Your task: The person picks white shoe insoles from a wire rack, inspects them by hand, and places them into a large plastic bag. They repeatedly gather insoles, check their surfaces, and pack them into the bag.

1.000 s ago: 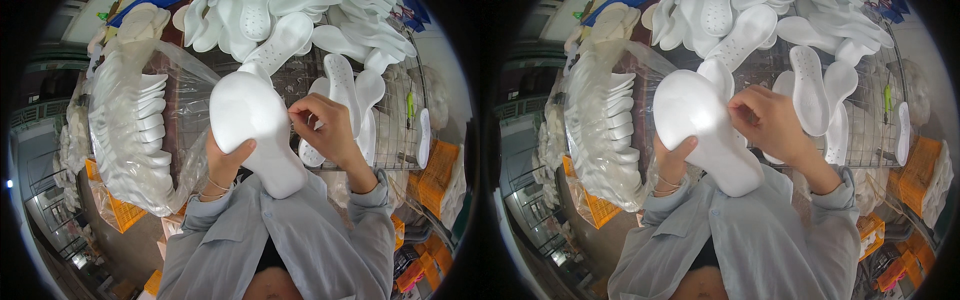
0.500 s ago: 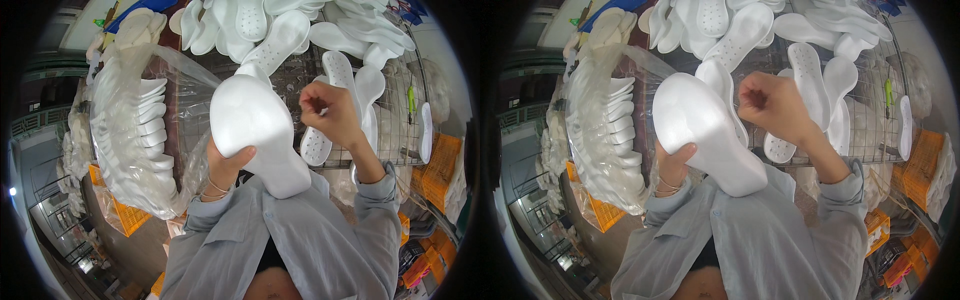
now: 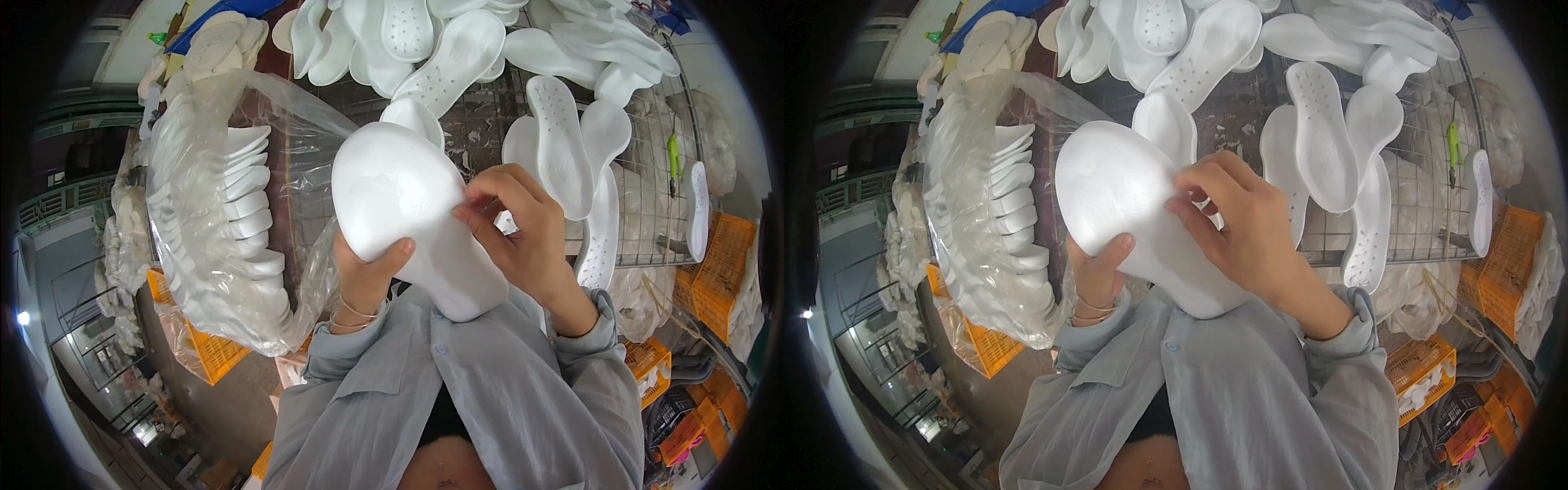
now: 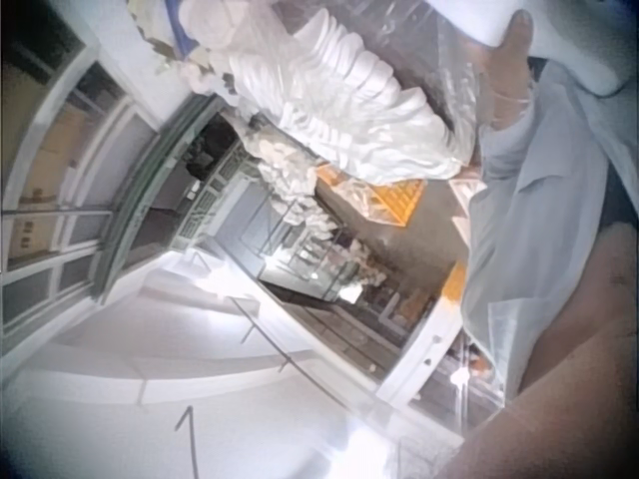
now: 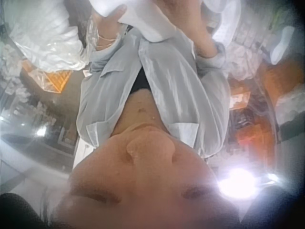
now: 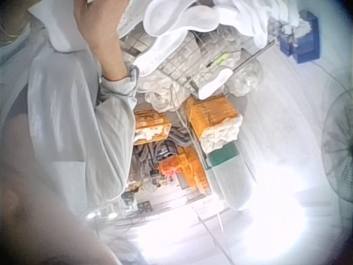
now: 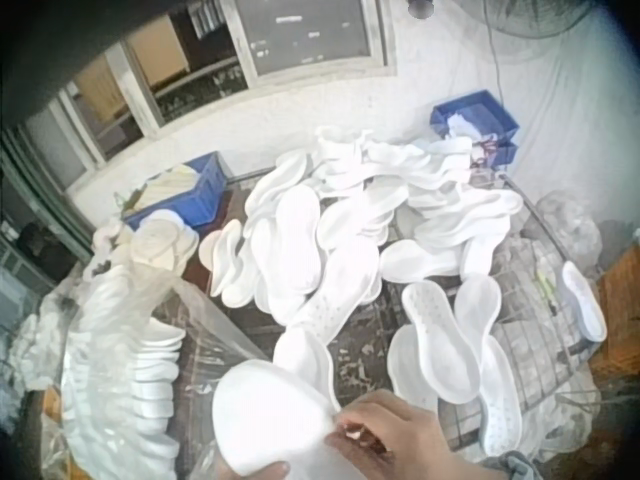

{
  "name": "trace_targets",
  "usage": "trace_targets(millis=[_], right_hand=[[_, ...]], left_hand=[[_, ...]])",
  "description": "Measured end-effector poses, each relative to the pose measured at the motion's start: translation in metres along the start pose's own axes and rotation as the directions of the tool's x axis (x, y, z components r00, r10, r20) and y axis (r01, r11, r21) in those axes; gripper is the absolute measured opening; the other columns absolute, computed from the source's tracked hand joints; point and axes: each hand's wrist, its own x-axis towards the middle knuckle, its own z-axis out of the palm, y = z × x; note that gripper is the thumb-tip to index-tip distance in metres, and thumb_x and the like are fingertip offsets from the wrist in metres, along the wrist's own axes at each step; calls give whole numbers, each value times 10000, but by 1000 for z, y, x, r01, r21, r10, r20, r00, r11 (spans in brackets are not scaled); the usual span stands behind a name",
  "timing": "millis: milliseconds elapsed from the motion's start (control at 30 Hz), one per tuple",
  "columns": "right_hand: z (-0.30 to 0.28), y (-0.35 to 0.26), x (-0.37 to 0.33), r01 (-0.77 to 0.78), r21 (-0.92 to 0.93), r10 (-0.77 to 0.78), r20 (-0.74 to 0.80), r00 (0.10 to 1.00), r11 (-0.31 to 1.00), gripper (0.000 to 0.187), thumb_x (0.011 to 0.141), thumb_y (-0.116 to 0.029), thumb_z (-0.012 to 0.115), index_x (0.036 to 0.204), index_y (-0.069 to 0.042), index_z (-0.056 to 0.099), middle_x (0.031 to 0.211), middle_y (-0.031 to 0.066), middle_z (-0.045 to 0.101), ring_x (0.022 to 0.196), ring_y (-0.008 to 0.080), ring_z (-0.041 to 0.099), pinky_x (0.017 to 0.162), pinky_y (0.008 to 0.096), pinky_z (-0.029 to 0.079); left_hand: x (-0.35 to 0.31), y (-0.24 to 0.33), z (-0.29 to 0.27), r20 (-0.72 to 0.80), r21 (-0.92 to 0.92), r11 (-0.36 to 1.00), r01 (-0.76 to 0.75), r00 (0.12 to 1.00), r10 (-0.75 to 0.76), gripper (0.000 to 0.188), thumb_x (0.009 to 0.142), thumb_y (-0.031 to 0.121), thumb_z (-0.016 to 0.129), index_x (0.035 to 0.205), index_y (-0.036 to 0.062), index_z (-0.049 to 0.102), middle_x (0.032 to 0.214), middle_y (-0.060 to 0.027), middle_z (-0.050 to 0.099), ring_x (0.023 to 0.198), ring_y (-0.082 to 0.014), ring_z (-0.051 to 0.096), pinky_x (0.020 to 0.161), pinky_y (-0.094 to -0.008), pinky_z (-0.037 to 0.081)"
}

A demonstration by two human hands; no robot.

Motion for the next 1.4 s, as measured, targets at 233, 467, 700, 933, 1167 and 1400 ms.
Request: trace_targets(millis=[233,467,700,933,1167,1400], right_hand=[[3,-1,-5,-102,140,109,-46,993,985,205,754,45,724,911,-21,610,964,95,592,717,136,600,612,235,511],[2,4,-5,-23,82,23,-3,1000,996,218,719,-3,763,866,-29,604,968,106,586,779,169,601,655,263,488],[4,17,-12,69,127,-80,83,993,990,334,704,-47,789,975,-36,594,1126,130,539,876,224,598,785,286,488],[21,31,-14,-348,-44,347,242,906,937,436,749,-167,742,1010,22,449,832,199,616,754,352,634,654,391,492],[25,41,-15,-269,-118,284,131,950,956,414,736,-151,719,980,6,425,798,200,589,717,384,603,604,442,470],[29,33,-17,-160,-254,190,97,977,954,404,727,-139,719,1030,-18,480,791,149,597,737,329,606,596,421,480]], left_hand=[[-2,-2,-4,4,-12,1000,23,1000,-23,625,716,14,702,1285,-20,448,1150,-123,574,1034,-213,573,892,-341,453],[-2,-5,1,-47,-144,989,32,998,-39,518,724,79,758,1177,-29,531,1065,-84,617,955,-141,575,818,-292,469],[5,-16,-9,0,-193,973,125,992,-127,544,772,119,703,1247,-33,485,1113,-109,608,996,-196,592,879,-333,468],[65,-51,23,102,-247,916,317,948,-300,591,867,239,679,1322,-6,393,1216,-135,534,1075,-206,542,907,-321,459],[61,-14,29,156,343,856,-388,922,355,131,812,17,689,942,11,675,826,-37,638,716,-77,552,653,-202,443],[45,18,38,160,559,691,-458,878,452,106,763,-2,717,866,-3,693,789,-80,688,664,-127,653,600,-245,506]])
